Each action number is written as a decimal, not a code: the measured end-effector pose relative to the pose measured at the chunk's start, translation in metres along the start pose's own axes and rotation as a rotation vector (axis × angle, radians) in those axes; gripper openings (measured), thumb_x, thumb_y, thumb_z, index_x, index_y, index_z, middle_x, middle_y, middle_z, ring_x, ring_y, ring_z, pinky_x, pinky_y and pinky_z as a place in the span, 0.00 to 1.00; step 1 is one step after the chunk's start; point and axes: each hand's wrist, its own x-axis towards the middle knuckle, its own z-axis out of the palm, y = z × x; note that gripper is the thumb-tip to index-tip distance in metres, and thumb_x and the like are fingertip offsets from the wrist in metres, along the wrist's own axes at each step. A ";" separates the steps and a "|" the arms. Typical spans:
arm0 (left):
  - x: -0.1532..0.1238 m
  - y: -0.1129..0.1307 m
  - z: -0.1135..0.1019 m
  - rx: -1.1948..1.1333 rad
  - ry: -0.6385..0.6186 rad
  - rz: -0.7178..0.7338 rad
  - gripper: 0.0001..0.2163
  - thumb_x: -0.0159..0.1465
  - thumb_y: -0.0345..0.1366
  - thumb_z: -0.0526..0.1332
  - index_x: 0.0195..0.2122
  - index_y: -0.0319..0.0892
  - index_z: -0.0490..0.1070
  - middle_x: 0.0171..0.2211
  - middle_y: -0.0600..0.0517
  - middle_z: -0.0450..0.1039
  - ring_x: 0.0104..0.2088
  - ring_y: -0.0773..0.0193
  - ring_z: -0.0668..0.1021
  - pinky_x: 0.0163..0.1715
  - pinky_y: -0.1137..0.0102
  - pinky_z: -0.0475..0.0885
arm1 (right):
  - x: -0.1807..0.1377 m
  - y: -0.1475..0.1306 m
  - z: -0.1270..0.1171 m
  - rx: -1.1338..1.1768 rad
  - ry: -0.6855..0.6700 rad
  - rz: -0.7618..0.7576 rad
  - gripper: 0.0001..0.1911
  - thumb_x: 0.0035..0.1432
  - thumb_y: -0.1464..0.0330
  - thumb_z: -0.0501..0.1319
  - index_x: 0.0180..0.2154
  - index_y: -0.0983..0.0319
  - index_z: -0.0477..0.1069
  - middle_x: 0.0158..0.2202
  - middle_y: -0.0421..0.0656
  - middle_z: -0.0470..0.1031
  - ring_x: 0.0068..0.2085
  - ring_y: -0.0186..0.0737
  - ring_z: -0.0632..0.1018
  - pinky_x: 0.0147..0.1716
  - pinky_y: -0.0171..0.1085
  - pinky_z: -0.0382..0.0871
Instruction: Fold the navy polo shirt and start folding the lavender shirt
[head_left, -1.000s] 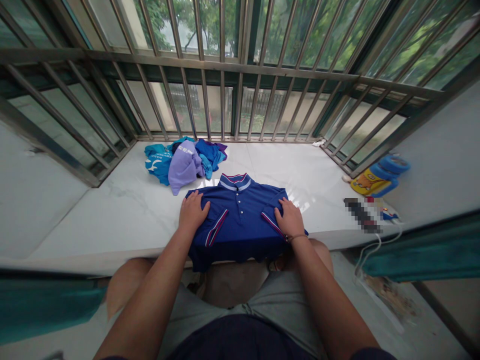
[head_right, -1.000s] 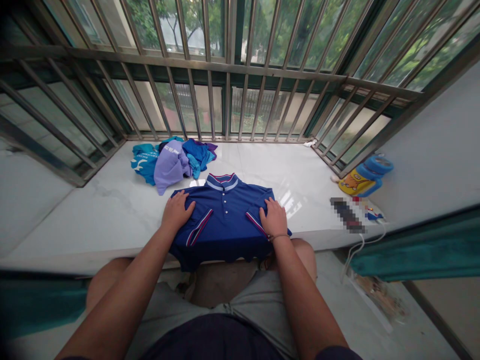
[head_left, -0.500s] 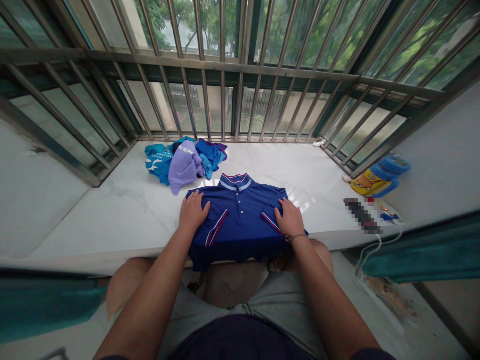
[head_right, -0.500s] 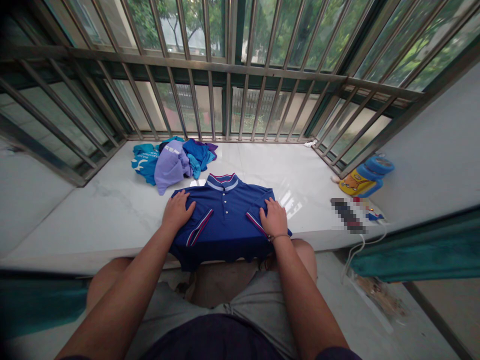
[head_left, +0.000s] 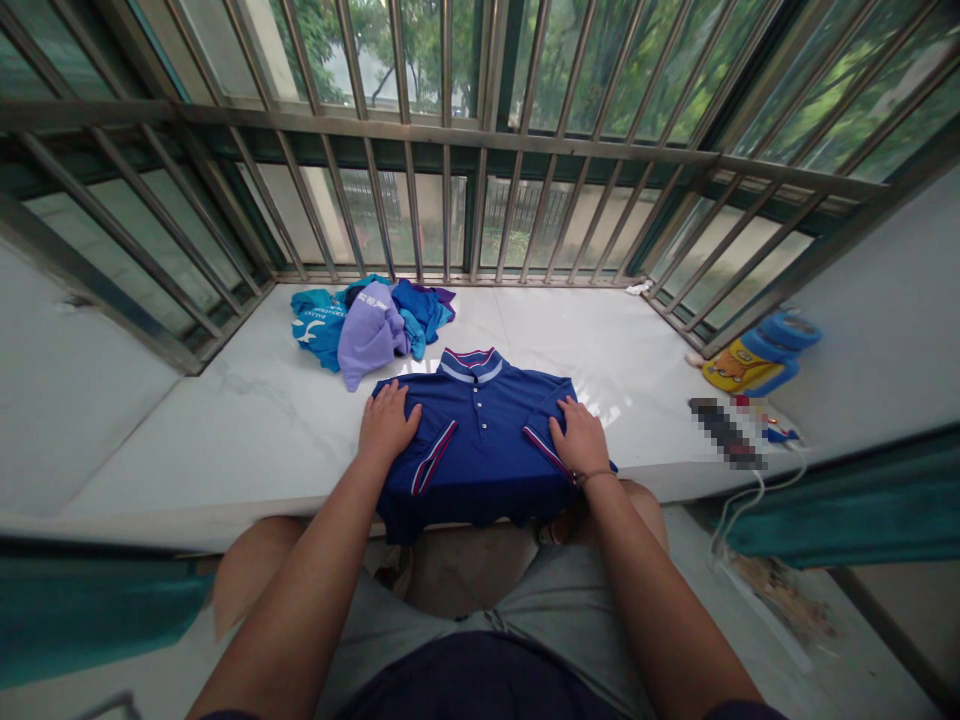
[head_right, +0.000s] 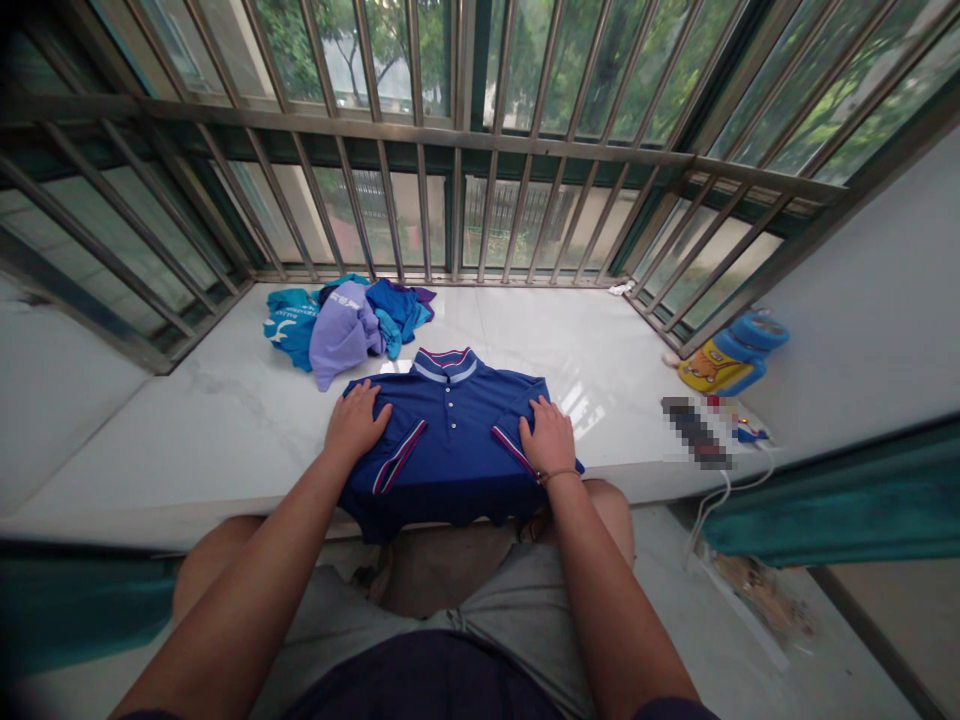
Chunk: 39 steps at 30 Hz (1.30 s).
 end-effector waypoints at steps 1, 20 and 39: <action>0.001 0.000 0.000 0.002 -0.009 -0.002 0.31 0.78 0.49 0.52 0.76 0.38 0.67 0.80 0.38 0.60 0.80 0.43 0.62 0.79 0.43 0.56 | 0.000 -0.001 -0.001 -0.009 -0.010 0.004 0.31 0.79 0.57 0.53 0.74 0.64 0.69 0.79 0.54 0.64 0.77 0.62 0.65 0.77 0.62 0.55; 0.079 0.056 -0.020 0.045 -0.108 -0.068 0.34 0.76 0.60 0.54 0.59 0.31 0.79 0.63 0.25 0.77 0.65 0.32 0.77 0.67 0.44 0.70 | 0.006 -0.030 -0.016 -0.152 -0.195 0.141 0.37 0.81 0.55 0.44 0.82 0.60 0.52 0.85 0.46 0.46 0.83 0.58 0.51 0.78 0.69 0.46; 0.032 0.084 -0.044 0.008 -0.081 0.644 0.15 0.71 0.24 0.56 0.48 0.46 0.81 0.49 0.42 0.82 0.52 0.48 0.82 0.56 0.54 0.71 | 0.003 -0.026 -0.011 -0.036 -0.136 0.155 0.35 0.79 0.56 0.48 0.81 0.59 0.57 0.84 0.47 0.50 0.83 0.57 0.52 0.79 0.66 0.45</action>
